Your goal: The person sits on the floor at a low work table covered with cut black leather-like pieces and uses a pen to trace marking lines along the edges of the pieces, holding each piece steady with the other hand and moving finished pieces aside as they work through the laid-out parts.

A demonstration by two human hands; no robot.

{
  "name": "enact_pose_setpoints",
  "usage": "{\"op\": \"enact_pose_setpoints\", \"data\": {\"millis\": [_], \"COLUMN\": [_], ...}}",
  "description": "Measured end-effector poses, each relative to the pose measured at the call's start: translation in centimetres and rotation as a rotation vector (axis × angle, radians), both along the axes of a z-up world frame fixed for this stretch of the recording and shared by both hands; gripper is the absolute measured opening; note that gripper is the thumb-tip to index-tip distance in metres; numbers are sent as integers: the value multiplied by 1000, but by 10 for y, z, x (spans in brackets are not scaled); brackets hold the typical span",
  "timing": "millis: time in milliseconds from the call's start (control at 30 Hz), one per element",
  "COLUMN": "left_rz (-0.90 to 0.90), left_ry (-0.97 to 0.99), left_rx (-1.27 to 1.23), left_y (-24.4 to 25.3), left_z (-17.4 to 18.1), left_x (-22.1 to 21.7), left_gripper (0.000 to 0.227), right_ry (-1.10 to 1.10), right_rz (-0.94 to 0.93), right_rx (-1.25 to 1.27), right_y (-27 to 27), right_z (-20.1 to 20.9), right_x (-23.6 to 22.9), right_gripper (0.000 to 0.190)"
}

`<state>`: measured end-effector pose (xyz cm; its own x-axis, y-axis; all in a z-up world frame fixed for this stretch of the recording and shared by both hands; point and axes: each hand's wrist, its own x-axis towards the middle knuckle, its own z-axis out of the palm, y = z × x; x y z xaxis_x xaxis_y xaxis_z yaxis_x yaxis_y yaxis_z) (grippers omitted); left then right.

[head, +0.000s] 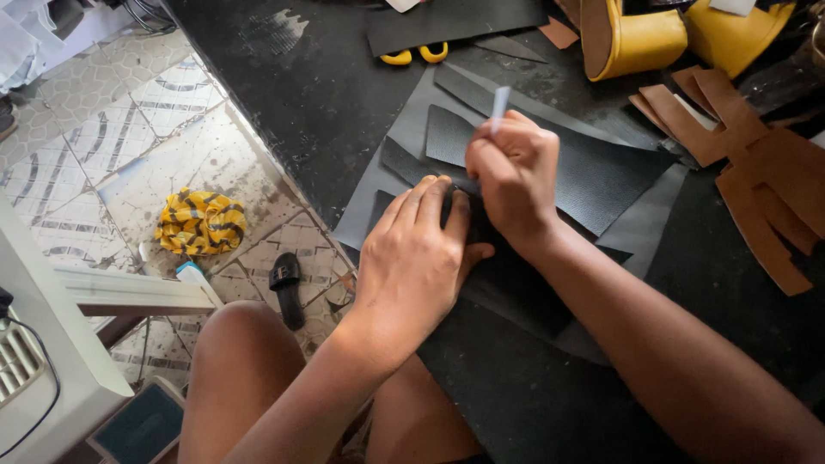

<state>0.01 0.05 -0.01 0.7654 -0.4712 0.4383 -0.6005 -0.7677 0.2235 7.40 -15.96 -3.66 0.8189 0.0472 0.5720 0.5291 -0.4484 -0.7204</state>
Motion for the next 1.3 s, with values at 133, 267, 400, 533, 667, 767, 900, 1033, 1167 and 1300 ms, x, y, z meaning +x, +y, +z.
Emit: {"op": "enact_pose_setpoints", "data": {"millis": [133, 267, 400, 533, 667, 767, 900, 1033, 1167, 1300], "left_rz": [5, 8, 18, 20, 15, 15, 26, 35, 28, 8], "left_ry": [-24, -42, -54, -53, -63, -53, -86, -22, 15, 11], "left_rx": [8, 24, 3, 15, 33, 18, 54, -34, -99, -126], "left_y": [0, 0, 0, 0, 0, 0, -3, -4, -2, 0], "left_z": [-7, -8, -13, -11, -12, -12, -11, -10, -11, -6], "left_x": [-1, -1, -2, -2, -5, -4, -6, -6, -5, -4], "left_gripper": [57, 57, 57, 55, 54, 53, 54, 55, 54, 56], "right_ry": [21, 41, 98, 173, 58, 79, 111, 143, 62, 11], "right_rz": [49, 33, 56, 95, 345, 316, 264, 224, 222, 152], "right_rx": [380, 607, 696, 817, 816, 705, 482, 261, 9, -141], "right_y": [-5, -11, -25, -58, -130, -122, -89, -57, -33, -27], "right_z": [-1, 8, 21, 33, 34, 39, 49, 40, 25, 30], "right_x": [8, 17, 16, 27, 28, 2, -37, -40, -41, -51], "right_gripper": [16, 11, 11, 16, 36, 32, 25, 18, 16, 10]}}
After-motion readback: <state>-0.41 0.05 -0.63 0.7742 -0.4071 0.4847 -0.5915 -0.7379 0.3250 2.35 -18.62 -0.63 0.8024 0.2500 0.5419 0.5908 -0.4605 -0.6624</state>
